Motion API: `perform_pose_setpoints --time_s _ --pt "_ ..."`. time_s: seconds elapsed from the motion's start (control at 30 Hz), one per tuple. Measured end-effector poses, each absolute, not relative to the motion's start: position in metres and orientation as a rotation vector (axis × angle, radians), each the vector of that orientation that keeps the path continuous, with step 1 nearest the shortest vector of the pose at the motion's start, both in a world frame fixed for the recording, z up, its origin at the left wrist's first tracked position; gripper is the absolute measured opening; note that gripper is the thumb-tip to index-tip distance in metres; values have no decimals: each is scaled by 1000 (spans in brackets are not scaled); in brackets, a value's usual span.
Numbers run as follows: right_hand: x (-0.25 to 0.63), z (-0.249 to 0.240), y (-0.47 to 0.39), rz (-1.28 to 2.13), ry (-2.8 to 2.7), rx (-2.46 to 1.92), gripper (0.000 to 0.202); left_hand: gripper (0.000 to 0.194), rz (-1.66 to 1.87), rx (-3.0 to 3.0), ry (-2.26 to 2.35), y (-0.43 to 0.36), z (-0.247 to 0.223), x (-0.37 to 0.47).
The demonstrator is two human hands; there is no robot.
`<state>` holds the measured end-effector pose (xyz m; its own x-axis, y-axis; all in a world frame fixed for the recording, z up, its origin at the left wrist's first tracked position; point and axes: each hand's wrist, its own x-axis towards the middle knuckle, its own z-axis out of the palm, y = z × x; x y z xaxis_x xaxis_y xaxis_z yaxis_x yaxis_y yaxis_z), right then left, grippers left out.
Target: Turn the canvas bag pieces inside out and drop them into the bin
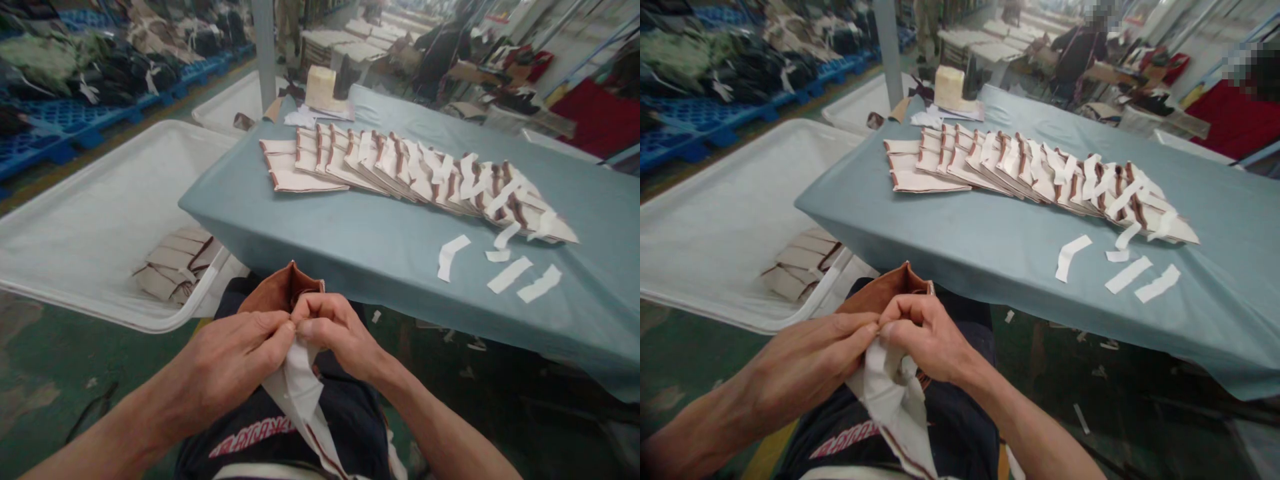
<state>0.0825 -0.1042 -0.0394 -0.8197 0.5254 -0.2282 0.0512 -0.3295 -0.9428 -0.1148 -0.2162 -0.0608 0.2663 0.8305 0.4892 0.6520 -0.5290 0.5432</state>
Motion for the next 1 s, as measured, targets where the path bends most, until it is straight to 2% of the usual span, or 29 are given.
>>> perform_pose_setpoints --time_s 0.1,0.17,0.27,0.33,0.5,0.67,0.77,1.0 --pt "85 -37 -100 2144 -1671 -760 11 34 1151 2437 1358 -213 -52 -111" --pt "89 -31 -97 2056 -1771 -741 8 32 1132 2327 1462 -214 -41 -109" --pt "97 -22 -96 1800 -2001 -691 3 28 987 2048 1505 -215 -22 -113" --pt "100 -17 -98 1591 -2143 -650 6 22 881 1953 1428 -212 -12 -117" --pt "107 -7 -101 1216 -2312 -508 11 39 709 2070 1349 -197 -3 -121" --pt "121 -2 -92 1417 -2413 -518 15 46 816 2466 1265 -190 -15 -119" --pt "124 -3 -90 1445 -2437 -460 21 43 896 2408 1217 -192 -24 -122" --pt "127 14 -122 704 -2625 -271 18 37 761 2238 1180 -199 0 -116"
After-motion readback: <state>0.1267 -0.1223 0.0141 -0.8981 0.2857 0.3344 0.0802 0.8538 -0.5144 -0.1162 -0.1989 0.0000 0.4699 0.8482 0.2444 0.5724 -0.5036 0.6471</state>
